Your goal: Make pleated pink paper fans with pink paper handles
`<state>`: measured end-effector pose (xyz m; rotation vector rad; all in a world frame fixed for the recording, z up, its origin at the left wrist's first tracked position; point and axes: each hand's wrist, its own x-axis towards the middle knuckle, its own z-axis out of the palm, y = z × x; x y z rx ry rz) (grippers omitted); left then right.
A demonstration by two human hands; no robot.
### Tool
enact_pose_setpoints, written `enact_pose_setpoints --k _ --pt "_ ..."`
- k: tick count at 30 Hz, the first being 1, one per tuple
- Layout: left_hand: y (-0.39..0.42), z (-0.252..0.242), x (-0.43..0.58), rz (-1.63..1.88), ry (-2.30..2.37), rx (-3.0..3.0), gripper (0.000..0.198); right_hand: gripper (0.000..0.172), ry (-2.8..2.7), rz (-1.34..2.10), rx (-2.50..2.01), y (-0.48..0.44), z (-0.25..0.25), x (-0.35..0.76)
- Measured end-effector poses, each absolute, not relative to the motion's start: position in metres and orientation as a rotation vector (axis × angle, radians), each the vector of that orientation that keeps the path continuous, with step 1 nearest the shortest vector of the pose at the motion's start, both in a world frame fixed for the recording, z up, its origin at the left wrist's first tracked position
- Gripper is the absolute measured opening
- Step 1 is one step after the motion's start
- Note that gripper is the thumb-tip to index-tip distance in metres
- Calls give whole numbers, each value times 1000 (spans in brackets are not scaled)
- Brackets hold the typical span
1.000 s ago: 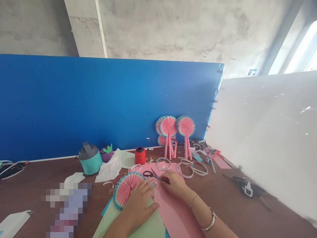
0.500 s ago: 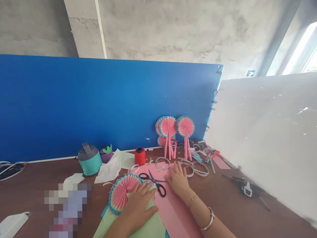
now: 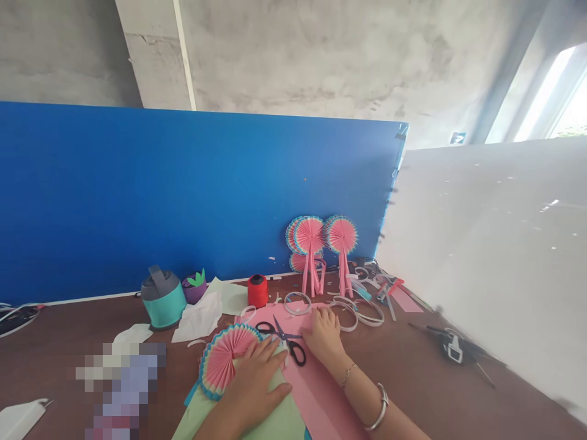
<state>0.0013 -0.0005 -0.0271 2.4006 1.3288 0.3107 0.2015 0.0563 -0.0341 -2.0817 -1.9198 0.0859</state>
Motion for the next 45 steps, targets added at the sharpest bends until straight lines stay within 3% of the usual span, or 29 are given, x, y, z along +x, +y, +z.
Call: enact_pose_setpoints --k 8,14,18,34,40,42,45 --pt "0 -24 3 284 1318 2401 58 34 -1930 276 -2124 68 -19 197" --pt "-3 -14 5 254 1342 2382 57 8 -1916 391 -2056 96 -20 199" --pt "-2 -17 4 249 1321 2394 58 18 -1913 366 -1934 92 -15 192" --pt "-4 -10 6 275 1342 2415 55 15 -1670 32 -1468 98 64 227" --pt "-5 -12 6 266 1354 2365 58 22 -1046 -121 -1099 95 115 248" --pt "-5 -15 6 320 1351 2343 56 22 -883 -2 -953 96 131 256" --pt "0 -19 6 602 1421 2229 39 24 -807 533 -882 100 137 263"
